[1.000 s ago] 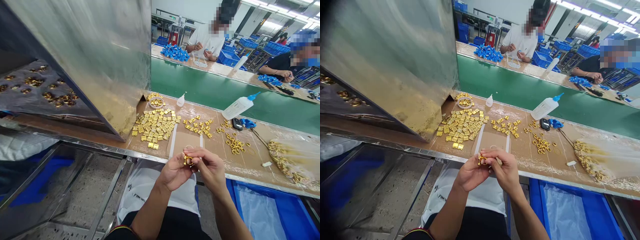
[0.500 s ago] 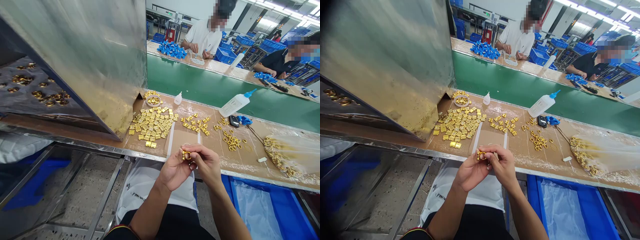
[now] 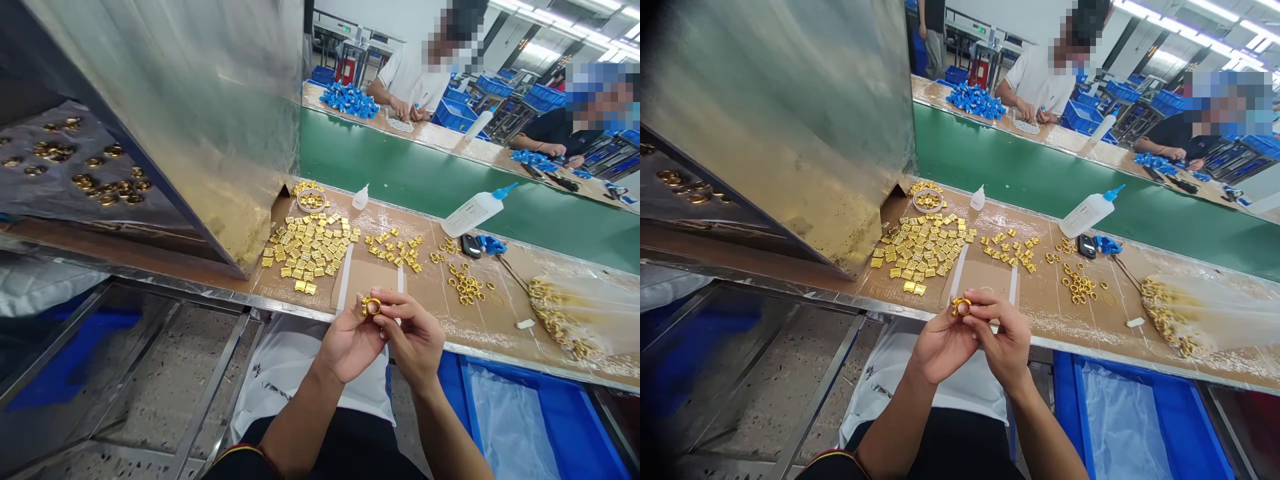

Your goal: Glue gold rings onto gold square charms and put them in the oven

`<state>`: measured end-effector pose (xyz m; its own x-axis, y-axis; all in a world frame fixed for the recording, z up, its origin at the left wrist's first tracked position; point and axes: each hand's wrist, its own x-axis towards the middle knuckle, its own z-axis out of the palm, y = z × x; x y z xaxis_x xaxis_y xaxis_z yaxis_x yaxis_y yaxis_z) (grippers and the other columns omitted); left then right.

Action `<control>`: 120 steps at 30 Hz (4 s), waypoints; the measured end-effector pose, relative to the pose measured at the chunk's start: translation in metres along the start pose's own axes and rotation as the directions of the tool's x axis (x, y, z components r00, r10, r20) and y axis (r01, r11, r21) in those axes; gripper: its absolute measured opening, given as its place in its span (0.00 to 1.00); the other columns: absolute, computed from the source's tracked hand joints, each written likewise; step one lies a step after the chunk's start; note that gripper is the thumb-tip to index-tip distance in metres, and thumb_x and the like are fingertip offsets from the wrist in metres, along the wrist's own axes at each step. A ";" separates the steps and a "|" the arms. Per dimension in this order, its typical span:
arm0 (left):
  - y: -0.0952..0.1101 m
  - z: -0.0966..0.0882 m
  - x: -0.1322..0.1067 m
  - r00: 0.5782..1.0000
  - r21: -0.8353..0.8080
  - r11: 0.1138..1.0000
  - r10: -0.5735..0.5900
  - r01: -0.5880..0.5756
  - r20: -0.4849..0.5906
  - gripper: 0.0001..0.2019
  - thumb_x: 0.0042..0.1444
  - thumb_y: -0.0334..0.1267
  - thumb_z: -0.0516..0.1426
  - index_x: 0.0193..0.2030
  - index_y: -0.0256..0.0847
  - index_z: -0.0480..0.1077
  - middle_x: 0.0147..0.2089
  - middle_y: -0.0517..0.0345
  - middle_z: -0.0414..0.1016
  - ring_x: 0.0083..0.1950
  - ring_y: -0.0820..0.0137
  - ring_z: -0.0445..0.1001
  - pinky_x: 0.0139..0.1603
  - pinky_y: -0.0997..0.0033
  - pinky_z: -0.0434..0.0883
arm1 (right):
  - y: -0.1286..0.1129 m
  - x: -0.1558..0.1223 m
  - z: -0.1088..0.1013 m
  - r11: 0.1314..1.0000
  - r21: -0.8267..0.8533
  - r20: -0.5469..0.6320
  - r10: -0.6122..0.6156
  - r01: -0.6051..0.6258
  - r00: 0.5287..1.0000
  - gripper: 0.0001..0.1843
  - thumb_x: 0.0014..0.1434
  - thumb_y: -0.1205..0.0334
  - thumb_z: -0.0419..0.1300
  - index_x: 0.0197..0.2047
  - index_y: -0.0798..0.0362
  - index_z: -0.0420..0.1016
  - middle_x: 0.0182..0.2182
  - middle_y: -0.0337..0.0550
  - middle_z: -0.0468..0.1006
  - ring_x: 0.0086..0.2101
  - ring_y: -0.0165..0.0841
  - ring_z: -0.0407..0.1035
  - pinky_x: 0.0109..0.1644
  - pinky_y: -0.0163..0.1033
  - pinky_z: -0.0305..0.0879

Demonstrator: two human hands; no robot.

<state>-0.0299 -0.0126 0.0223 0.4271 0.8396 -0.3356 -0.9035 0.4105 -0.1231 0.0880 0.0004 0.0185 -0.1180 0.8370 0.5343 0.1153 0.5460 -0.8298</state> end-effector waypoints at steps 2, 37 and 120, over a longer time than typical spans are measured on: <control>-0.001 0.000 0.000 1.000 0.003 1.000 0.005 -0.005 0.003 0.15 0.67 0.30 0.61 0.27 0.34 0.76 0.29 0.58 0.77 0.31 0.76 0.75 0.32 0.77 0.70 | -0.001 0.001 -0.001 1.000 -0.027 0.014 0.012 -0.011 1.000 0.05 0.62 0.67 0.70 0.37 0.46 0.82 0.42 0.44 0.88 0.44 0.39 0.84 0.50 0.45 0.81; -0.005 -0.013 0.017 0.989 0.166 0.983 0.060 -0.082 0.135 0.16 0.54 0.39 0.73 0.27 0.35 0.72 0.30 0.59 0.70 0.34 0.71 0.68 0.36 0.70 0.63 | 0.000 0.030 -0.019 0.984 0.014 0.269 0.168 -0.178 0.948 0.14 0.67 0.48 0.66 0.35 0.47 0.83 0.34 0.44 0.86 0.37 0.38 0.81 0.42 0.42 0.77; 0.008 -0.013 0.003 0.977 0.241 0.967 0.035 -0.087 0.210 0.18 0.43 0.40 0.78 0.30 0.35 0.76 0.31 0.60 0.74 0.35 0.72 0.70 0.42 0.69 0.69 | -0.007 0.028 -0.005 0.945 0.211 0.293 0.181 -0.248 0.939 0.10 0.65 0.49 0.69 0.38 0.46 0.85 0.35 0.44 0.86 0.43 0.39 0.83 0.52 0.46 0.79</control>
<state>-0.0363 -0.0119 0.0085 0.3925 0.9096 -0.1359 -0.9023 0.4095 0.1349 0.0894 0.0203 0.0396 -0.3789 0.8741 0.3040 -0.0697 0.3006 -0.9512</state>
